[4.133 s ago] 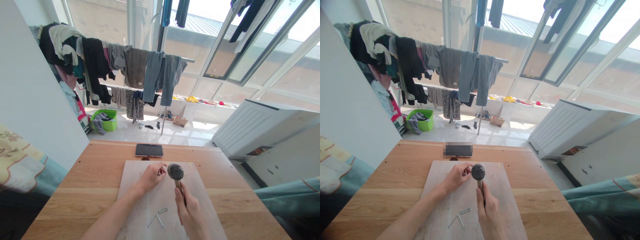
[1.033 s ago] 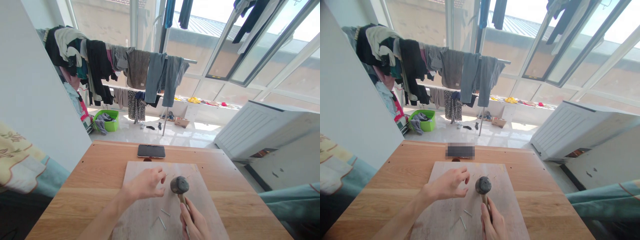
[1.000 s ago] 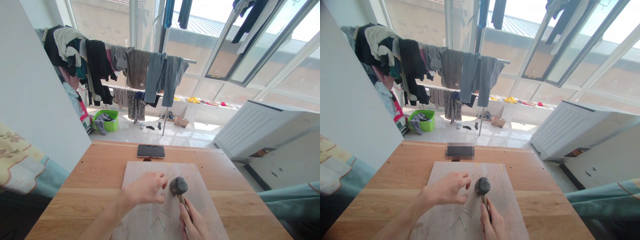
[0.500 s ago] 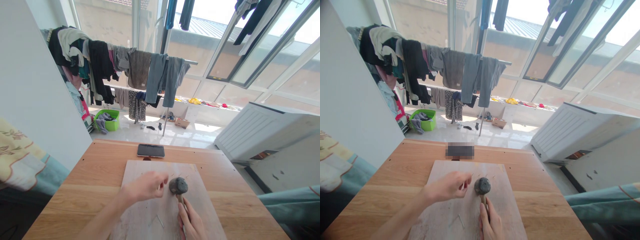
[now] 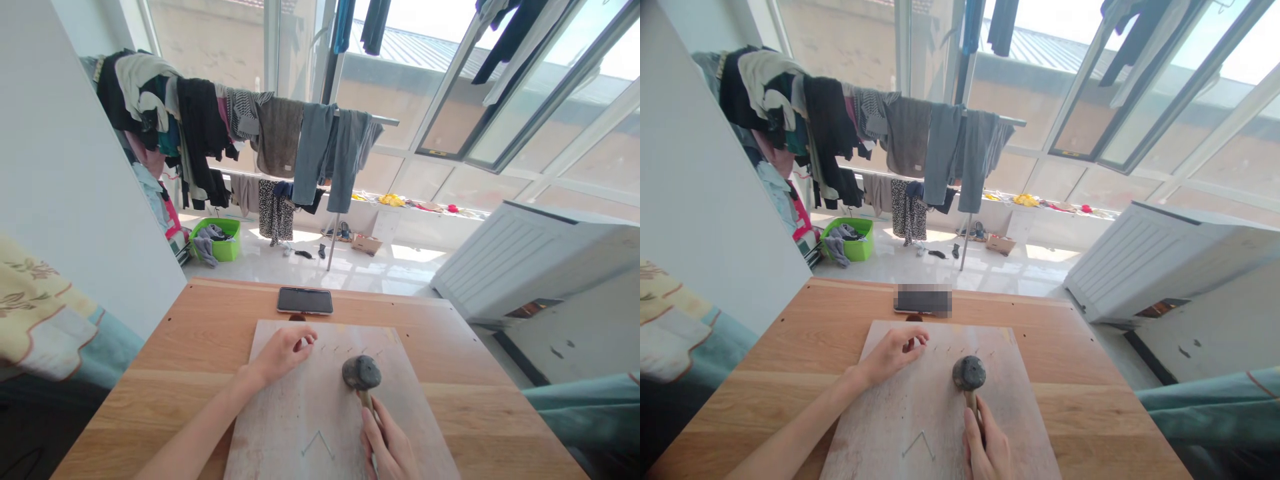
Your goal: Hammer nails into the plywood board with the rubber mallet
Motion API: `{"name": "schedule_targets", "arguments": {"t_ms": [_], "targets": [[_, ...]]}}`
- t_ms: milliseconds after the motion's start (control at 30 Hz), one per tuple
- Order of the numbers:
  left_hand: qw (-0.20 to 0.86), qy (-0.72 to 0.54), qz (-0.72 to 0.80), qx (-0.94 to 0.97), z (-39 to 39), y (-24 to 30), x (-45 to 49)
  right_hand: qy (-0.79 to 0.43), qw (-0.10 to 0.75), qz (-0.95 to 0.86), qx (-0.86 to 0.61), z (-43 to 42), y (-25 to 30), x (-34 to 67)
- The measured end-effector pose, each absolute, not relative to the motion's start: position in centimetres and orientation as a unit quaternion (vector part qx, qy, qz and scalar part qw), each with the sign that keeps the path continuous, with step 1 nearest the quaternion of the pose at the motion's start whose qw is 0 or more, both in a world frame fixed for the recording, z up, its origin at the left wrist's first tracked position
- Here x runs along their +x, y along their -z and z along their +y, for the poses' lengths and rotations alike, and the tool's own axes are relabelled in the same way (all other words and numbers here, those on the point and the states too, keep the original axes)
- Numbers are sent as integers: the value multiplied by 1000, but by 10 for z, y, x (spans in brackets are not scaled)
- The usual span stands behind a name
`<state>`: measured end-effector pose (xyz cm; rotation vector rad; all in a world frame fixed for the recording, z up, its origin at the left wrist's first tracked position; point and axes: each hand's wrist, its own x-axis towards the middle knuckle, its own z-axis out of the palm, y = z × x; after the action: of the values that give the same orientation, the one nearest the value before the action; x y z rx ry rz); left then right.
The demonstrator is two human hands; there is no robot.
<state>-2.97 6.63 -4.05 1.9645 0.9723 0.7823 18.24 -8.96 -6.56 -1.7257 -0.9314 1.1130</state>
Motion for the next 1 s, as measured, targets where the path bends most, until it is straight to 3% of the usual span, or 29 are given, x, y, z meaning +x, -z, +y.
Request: {"name": "schedule_targets", "arguments": {"t_ms": [400,633,867,1000], "targets": [[390,-317,376,778,66,39,-30,-442,426,-361,-702,-87,56,179],[399,-307,386,773,68,45,-30,-493,392,-448,-635,-66,29,168],[398,-313,385,772,68,44,-28,-437,421,-501,-617,-44,19,135],[406,-302,391,769,69,44,-29,-470,401,-487,-617,-45,21,136]]}}
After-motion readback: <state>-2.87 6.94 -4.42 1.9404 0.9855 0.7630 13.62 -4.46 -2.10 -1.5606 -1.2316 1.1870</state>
